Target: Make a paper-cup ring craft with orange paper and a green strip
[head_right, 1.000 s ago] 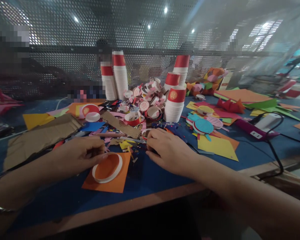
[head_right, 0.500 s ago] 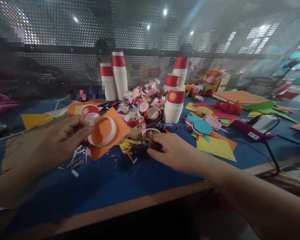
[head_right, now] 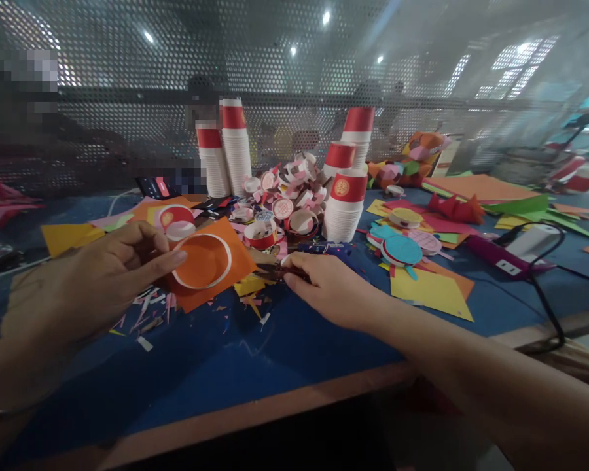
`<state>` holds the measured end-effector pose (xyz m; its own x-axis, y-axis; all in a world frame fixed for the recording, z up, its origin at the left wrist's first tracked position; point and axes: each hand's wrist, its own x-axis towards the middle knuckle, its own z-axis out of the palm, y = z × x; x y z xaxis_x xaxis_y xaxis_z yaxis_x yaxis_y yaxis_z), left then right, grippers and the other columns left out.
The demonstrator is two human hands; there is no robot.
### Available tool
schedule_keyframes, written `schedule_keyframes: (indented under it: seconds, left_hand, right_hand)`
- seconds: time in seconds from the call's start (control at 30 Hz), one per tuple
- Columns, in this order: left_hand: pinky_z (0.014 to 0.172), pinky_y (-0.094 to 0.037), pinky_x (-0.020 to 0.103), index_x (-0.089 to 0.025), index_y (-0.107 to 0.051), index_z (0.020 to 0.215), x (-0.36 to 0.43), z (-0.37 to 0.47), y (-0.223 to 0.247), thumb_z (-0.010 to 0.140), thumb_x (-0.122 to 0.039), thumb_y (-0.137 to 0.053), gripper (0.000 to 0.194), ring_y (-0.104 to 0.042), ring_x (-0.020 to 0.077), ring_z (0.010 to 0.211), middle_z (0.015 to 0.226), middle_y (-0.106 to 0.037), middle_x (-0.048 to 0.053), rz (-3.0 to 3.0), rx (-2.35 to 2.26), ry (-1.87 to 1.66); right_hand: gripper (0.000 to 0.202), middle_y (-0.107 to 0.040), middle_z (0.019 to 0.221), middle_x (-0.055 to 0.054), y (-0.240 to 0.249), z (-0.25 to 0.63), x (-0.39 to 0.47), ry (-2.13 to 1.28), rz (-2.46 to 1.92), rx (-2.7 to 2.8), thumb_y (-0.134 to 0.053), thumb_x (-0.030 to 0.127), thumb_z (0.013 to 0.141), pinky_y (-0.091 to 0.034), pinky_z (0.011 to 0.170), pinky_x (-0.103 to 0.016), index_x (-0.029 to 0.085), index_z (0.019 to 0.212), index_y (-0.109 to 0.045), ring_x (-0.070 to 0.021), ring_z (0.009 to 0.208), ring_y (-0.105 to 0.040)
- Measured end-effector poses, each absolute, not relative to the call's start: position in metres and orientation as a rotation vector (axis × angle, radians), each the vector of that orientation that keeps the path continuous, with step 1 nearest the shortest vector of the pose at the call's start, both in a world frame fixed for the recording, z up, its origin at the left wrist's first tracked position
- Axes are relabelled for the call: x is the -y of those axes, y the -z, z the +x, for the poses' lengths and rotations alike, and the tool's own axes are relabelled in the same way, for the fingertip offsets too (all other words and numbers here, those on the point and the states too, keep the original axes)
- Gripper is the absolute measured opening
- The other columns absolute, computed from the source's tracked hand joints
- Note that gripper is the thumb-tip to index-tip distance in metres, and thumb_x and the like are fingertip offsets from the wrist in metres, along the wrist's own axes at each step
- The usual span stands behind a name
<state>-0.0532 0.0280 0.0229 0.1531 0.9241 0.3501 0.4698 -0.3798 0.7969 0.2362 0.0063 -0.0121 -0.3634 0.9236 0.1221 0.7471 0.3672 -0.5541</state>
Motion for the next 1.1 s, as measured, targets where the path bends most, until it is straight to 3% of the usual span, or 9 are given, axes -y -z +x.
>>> schedule_keyframes:
  seconds: [0.17, 0.27, 0.33, 0.47, 0.63, 0.8, 0.93, 1.1]
  left_hand:
    - [0.064, -0.057, 0.023, -0.023, -0.061, 0.101, -0.028, -0.050, -0.024, 0.074, -0.023, -0.083, 0.035, -0.070, 0.0165, 0.078, 0.086, -0.072, -0.001, 1.575, -1.297, -1.255]
    - [0.059, -0.061, 0.027, -0.023, -0.061, 0.108, -0.020, -0.036, -0.037, 0.075, -0.017, -0.078, 0.038, -0.074, 0.0203, 0.076, 0.086, -0.076, 0.000, 1.369, -1.327, -1.167]
    - [0.059, -0.062, 0.028, -0.023, -0.063, 0.095, -0.013, -0.024, -0.051, 0.069, -0.008, -0.076, 0.033, -0.076, 0.0235, 0.078, 0.075, -0.071, -0.002, 1.249, -1.407, -1.147]
    - [0.065, -0.064, 0.029, -0.021, -0.067, 0.075, -0.005, -0.011, -0.065, 0.066, -0.008, -0.078, 0.020, -0.077, 0.0279, 0.084, 0.066, -0.069, -0.001, 1.268, -1.456, -1.039]
    - [0.071, -0.066, 0.032, -0.022, -0.074, 0.079, -0.013, -0.031, -0.040, 0.064, -0.013, -0.087, 0.022, -0.076, 0.0288, 0.090, 0.087, -0.076, 0.003, 1.324, -1.224, -1.057]
    - [0.082, -0.065, 0.031, -0.024, -0.078, 0.109, -0.025, -0.050, -0.007, 0.075, -0.024, -0.090, 0.036, -0.073, 0.0266, 0.105, 0.118, -0.076, 0.007, 1.369, -0.961, -1.041]
    - [0.086, -0.063, 0.028, -0.024, -0.075, 0.121, -0.026, -0.050, 0.002, 0.079, -0.027, -0.091, 0.045, -0.072, 0.0223, 0.107, 0.122, -0.076, 0.007, 1.330, -0.925, -1.007]
    - [0.083, -0.062, 0.026, -0.023, -0.079, 0.115, -0.023, -0.046, 0.005, 0.074, -0.026, -0.095, 0.043, -0.075, 0.0202, 0.100, 0.116, -0.080, 0.005, 1.282, -0.943, -1.010]
  right_hand:
    - [0.023, -0.062, 0.071, 0.001, 0.009, 0.245, -0.009, -0.723, -1.423, 2.011, -0.049, 0.035, 0.100, -0.040, 0.061, -0.032, 0.019, 0.107, -0.064, -0.0169, 0.058, -0.054]
    - [0.020, -0.064, 0.081, -0.001, 0.009, 0.244, -0.013, -0.716, -1.354, 1.900, -0.052, 0.035, 0.099, -0.040, 0.062, -0.031, 0.020, 0.108, -0.061, -0.0159, 0.064, -0.053]
    - [0.019, -0.060, 0.083, -0.001, 0.010, 0.241, -0.016, -0.639, -1.327, 1.896, -0.054, 0.039, 0.099, -0.039, 0.064, -0.031, 0.021, 0.098, -0.060, -0.0164, 0.070, -0.051]
    - [0.040, -0.049, 0.075, 0.001, 0.009, 0.229, -0.019, -0.763, -1.251, 1.826, -0.046, 0.055, 0.105, -0.037, 0.061, -0.031, 0.022, 0.081, -0.052, -0.0150, 0.066, -0.044]
    - [0.048, -0.048, 0.070, 0.002, 0.007, 0.216, -0.017, -0.892, -1.198, 1.655, -0.044, 0.061, 0.106, -0.035, 0.057, -0.030, 0.022, 0.082, -0.059, -0.0135, 0.059, -0.037]
    - [0.045, -0.055, 0.080, -0.001, 0.015, 0.212, -0.018, -0.913, -1.138, 1.556, -0.050, 0.058, 0.104, -0.033, 0.054, -0.029, 0.022, 0.080, -0.058, -0.0137, 0.062, -0.039]
    - [0.037, -0.055, 0.082, -0.001, 0.021, 0.211, -0.019, -0.985, -1.105, 1.603, -0.052, 0.054, 0.105, -0.033, 0.055, -0.028, 0.022, 0.088, -0.062, -0.0144, 0.067, -0.043]
    - [0.029, -0.048, 0.073, 0.003, 0.022, 0.212, -0.018, -1.094, -1.022, 1.640, -0.054, 0.049, 0.106, -0.031, 0.054, -0.027, 0.023, 0.101, -0.066, -0.0124, 0.061, -0.038]
